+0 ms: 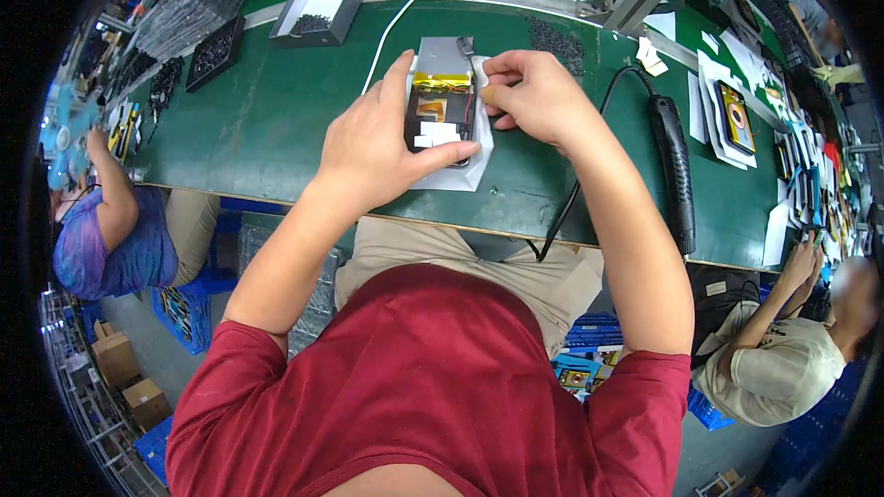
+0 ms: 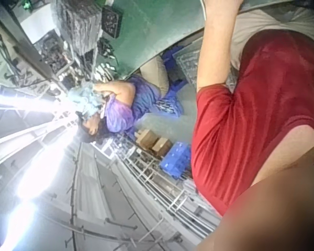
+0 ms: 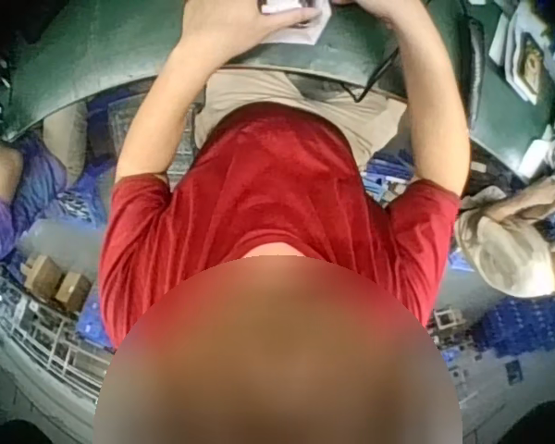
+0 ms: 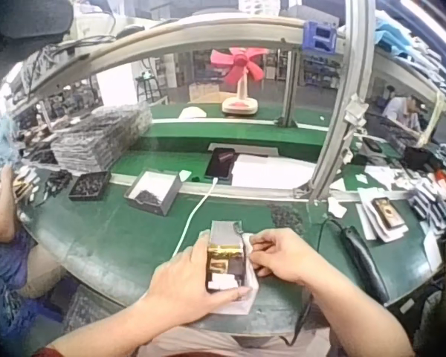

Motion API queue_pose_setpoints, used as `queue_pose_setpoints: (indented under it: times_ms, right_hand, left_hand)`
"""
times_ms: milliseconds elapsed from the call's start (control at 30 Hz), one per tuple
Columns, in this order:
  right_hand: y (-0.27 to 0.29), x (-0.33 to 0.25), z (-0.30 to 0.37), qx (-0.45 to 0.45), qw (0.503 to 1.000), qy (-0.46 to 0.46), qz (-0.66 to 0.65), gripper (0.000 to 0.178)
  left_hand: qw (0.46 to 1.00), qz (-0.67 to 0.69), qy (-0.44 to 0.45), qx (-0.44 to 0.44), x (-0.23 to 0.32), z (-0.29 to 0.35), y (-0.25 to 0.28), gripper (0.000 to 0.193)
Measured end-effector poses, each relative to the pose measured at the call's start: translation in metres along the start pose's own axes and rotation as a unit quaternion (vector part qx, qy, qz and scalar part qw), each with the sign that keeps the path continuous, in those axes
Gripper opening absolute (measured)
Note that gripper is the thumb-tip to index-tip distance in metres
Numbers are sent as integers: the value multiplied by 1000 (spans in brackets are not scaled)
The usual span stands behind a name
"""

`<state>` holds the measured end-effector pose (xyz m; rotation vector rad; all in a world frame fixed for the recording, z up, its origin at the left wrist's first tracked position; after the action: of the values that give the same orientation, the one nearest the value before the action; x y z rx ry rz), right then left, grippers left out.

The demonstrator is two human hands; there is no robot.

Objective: Assemble an electronic device by installing a battery and securing internal components with an electric screwdriver.

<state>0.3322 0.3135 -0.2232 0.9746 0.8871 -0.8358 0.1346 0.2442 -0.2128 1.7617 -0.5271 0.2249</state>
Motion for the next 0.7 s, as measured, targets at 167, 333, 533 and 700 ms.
queue_pose_setpoints:
  times_ms: [167,333,533,700]
  right_hand:
    - [5,5,4,13,999,27,39,41]
    - [6,11,10,15,995,57,75,42]
    - [-4,-16,16,107,966,172,160,25]
    - [-30,-33,1,91,937,243,234,20]
  left_hand:
    - [986,130,-100,-1,-22,18,1,95]
    - [973,190,-125,-29,-33,18,0,74]
    - [972,147,-185,-4,-33,19,-1,49]
    - [972,160,-172,-2,-34,20,-2,47]
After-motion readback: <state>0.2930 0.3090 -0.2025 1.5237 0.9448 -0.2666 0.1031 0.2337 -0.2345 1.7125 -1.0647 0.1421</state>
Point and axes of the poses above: each hand's wrist, its own z-axis away from the middle knuckle, its own y-axis out of the back of the hand, x = y × z, the point moved 3 cm from there along -z, towards the middle knuckle, and after that the axes turned 5 degrees about x, right-handed, at the moved point
